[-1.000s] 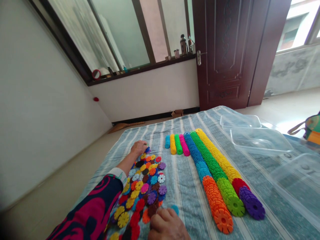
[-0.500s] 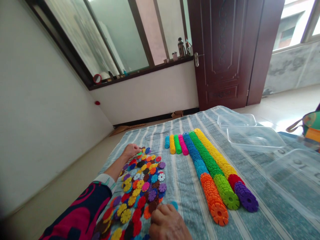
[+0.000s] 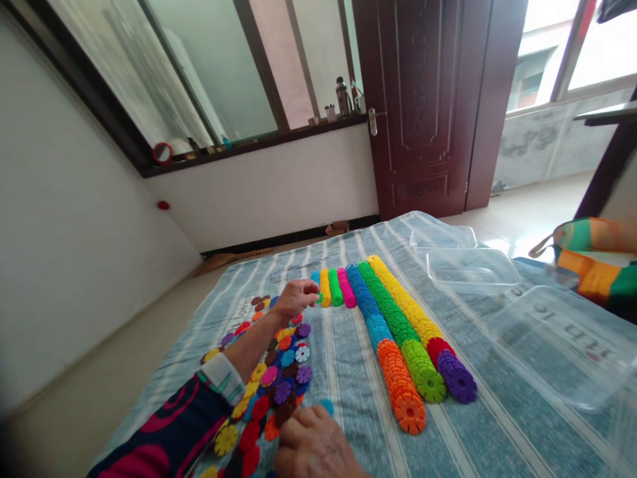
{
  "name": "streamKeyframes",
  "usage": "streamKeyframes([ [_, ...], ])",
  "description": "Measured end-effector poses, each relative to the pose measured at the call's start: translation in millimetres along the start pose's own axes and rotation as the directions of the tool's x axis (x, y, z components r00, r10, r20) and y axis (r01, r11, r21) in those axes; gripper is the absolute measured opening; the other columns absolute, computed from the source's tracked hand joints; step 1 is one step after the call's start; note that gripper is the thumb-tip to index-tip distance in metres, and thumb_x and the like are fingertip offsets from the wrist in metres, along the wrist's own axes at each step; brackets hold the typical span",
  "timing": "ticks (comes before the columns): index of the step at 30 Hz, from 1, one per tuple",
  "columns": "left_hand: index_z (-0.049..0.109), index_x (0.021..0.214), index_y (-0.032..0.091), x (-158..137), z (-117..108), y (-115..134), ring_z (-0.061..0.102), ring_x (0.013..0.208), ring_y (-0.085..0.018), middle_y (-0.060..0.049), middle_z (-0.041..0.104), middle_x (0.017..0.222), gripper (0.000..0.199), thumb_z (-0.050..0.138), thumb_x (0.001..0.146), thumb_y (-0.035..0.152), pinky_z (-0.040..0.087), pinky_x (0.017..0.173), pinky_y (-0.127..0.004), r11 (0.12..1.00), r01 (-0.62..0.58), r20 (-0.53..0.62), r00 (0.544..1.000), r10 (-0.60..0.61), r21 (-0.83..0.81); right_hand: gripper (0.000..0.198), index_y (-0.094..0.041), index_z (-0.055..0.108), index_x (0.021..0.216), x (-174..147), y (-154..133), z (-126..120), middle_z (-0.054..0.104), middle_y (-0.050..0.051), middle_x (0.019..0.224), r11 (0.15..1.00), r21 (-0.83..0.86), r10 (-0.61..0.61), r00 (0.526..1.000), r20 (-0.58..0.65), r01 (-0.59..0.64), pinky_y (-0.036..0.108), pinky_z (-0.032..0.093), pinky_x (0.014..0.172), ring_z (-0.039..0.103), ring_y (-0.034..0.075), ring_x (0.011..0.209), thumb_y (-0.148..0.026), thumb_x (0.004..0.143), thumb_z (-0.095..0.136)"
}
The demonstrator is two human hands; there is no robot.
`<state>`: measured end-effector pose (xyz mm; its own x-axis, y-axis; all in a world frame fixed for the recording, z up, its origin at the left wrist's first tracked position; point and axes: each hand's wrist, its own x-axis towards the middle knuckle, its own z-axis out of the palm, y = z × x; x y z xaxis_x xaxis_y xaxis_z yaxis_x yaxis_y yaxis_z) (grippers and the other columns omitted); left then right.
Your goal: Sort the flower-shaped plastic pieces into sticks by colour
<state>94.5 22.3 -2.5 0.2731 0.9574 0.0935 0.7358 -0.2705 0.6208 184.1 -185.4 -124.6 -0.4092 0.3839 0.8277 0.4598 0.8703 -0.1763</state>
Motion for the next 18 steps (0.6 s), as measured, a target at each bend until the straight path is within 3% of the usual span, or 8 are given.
streamKeyframes([
  [3, 0.071, 0.074, 0.015, 3, 21, 14, 0.06, 0.063, -0.011, 0.003, 0.065, 0.064, 0.014, 0.059, 0.068, 0.011, 0.048, 0.063, -0.021, 0.989, -0.124, 0.033, 0.992, 0.122, 0.081, 0.043, -0.021, 0.048, 0.061, 1, 0, 0, 0.057, -0.004, 0.067, 1.0, -0.005, -0.008, 1.0, -0.025, 0.008, 0.03, 0.03, 0.051, 0.051, 0.014, 0.064, -0.044, 0.076, 0.081],
  [6, 0.073, 0.074, 0.015, 5, 32, 23, 0.061, 0.067, -0.012, 0.002, 0.068, 0.068, 0.017, 0.057, 0.069, 0.01, 0.047, 0.066, -0.02, 0.963, -0.196, 0.064, 0.98, 0.187, 0.183, 0.044, -0.021, 0.049, 0.06, 0, 1, 3, 0.056, -0.003, 0.067, 1.0, -0.016, -0.016, 0.999, 0.029, 0.016, 0.03, 0.03, 0.05, 0.051, 0.015, 0.064, -0.048, 0.08, 0.078],
  [10, 0.073, 0.072, 0.016, 9, 38, 28, 0.062, 0.074, -0.013, 0.001, 0.07, 0.074, 0.019, 0.057, 0.069, 0.007, 0.048, 0.072, -0.021, 0.951, -0.206, 0.07, 0.978, 0.195, 0.23, 0.045, -0.021, 0.048, 0.06, -3, 2, 9, 0.055, -0.003, 0.067, 1.0, -0.028, 0.0, 0.999, 0.052, 0.001, 0.03, 0.03, 0.05, 0.05, 0.015, 0.065, -0.048, 0.08, 0.077],
  [15, 0.073, 0.084, 0.017, 7, 34, 31, 0.063, 0.08, -0.014, -0.004, 0.072, 0.092, 0.021, 0.058, 0.073, 0.008, 0.049, 0.078, -0.024, 0.921, -0.174, 0.033, 0.984, 0.174, 0.347, 0.045, -0.021, 0.048, 0.06, -5, 2, 12, 0.052, -0.002, 0.067, 1.0, -0.012, 0.003, 0.998, 0.069, -0.002, 0.03, 0.031, 0.051, 0.047, 0.016, 0.066, -0.049, 0.081, 0.075],
  [18, 0.071, 0.082, 0.017, 0, 32, 31, 0.063, 0.081, -0.016, -0.003, 0.071, 0.086, 0.012, 0.062, 0.076, 0.013, 0.047, 0.077, -0.025, 0.897, -0.125, 0.019, 0.991, 0.129, 0.425, 0.043, -0.021, 0.048, 0.061, -3, 1, 10, 0.053, -0.002, 0.067, 1.0, -0.024, -0.007, 0.996, 0.092, 0.009, 0.029, 0.031, 0.051, 0.048, 0.016, 0.066, -0.049, 0.083, 0.073],
])
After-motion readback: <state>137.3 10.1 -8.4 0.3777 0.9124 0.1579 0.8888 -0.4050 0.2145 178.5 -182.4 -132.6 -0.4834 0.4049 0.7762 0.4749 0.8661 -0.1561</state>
